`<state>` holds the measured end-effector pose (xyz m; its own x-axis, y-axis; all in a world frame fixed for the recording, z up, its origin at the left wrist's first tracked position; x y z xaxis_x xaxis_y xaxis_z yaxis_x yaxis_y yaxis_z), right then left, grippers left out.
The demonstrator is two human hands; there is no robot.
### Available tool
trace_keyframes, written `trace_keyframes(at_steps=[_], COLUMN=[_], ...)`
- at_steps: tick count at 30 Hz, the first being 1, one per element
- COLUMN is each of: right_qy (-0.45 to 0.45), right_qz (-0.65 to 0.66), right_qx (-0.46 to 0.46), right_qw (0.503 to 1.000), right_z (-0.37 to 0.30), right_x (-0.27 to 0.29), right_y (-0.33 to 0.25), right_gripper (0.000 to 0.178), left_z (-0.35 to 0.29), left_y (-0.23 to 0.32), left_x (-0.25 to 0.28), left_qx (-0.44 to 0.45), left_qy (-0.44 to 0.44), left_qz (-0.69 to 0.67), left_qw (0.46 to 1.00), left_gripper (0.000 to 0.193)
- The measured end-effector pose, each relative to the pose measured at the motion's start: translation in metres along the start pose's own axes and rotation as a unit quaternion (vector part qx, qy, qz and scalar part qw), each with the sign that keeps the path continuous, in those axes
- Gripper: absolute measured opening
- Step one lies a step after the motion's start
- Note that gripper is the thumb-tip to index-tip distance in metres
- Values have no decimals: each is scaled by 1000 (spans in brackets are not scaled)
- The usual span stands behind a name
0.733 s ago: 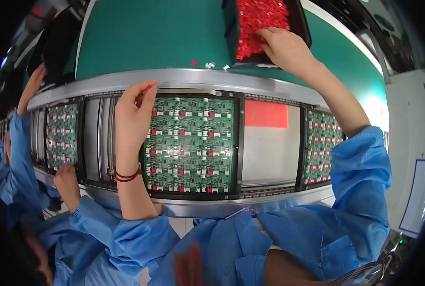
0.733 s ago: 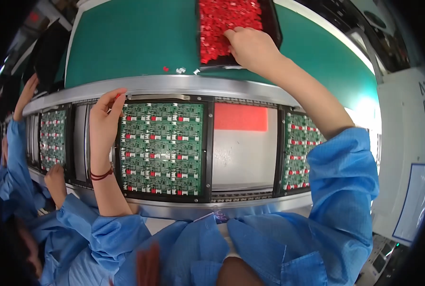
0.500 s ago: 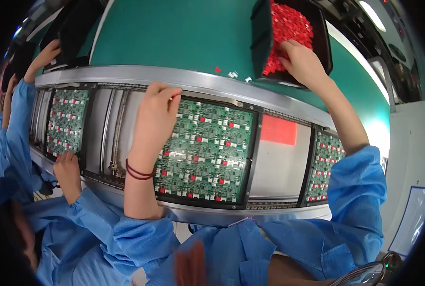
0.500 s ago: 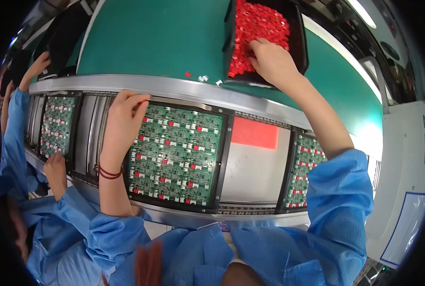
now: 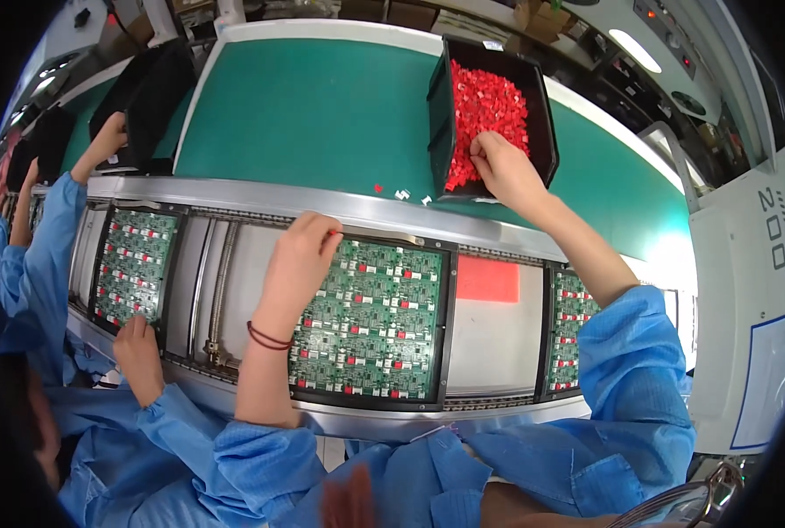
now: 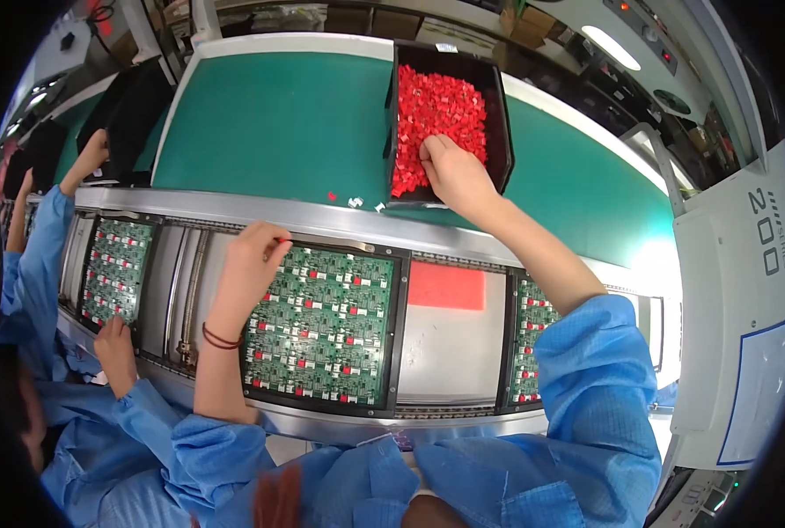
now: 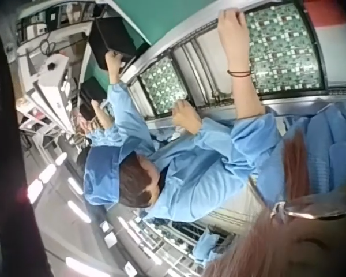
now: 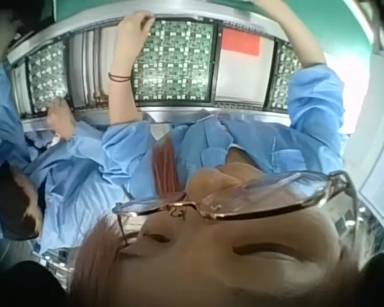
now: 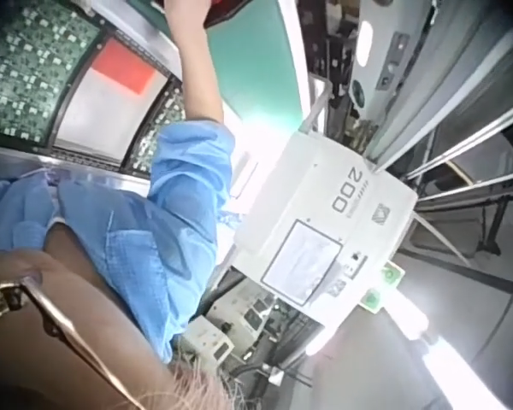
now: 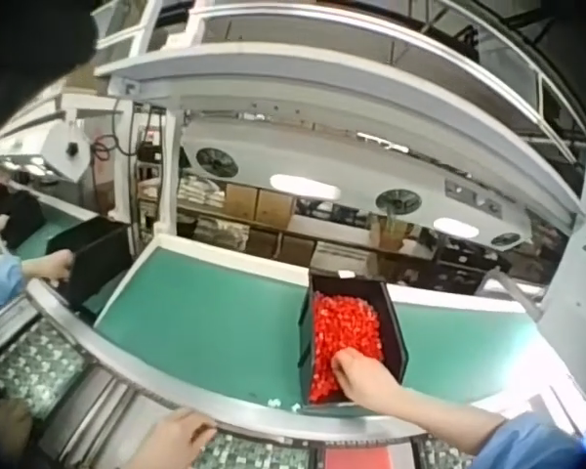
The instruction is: The person assembles small electronic components onto a grid of circuit boards by hand, taking the components from a component bin and placing them onto an assembly tray.
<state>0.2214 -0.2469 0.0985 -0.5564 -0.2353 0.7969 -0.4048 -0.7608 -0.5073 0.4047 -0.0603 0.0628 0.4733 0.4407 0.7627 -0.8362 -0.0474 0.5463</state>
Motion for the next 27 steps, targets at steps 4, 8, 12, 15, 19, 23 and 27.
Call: trace_keyframes(at_steps=[4,8,12,15,19,23,27], right_qy=[42,43,1,-47,-155,-218,-232], right_qz=[-1,4,75,115,178,157,168], right_qx=[42,93,109,113,72,6,1], right_qw=[998,995,991,986,969,963,958], right_z=[-10,-20,-35,-45,-69,-88,-92], right_x=[19,28,19,4,-30,-51,-65], right_y=[-23,-49,-86,-109,-110,-92,-90], right_gripper=[9,14,18,20,22,22,19], left_z=[0,-2,2,2,0,3,-1], left_y=[2,4,-2,0,-5,-1,1], left_x=[-6,7,4,8,17,17,8], left_qx=[-12,-35,-23,-26,-37,-41,-47], left_qy=[-25,13,0,7,74,73,48], left_qz=[-14,-31,-13,9,-1,-12,2], left_qw=[1000,999,1000,1000,997,996,998], left_gripper=[11,11,10,8,7,6,6])
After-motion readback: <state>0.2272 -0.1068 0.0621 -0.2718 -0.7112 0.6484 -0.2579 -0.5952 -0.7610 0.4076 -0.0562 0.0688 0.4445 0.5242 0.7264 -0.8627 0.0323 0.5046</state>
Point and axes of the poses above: each hand's wrist, its own z-axis towards the middle knuckle, its own x-axis out of the back of the hand, y = z × x, the point moved 10 cm from there along z, towards the middle knuckle, and after that the axes turned 14 degrees about z, right-handed, at the moved point
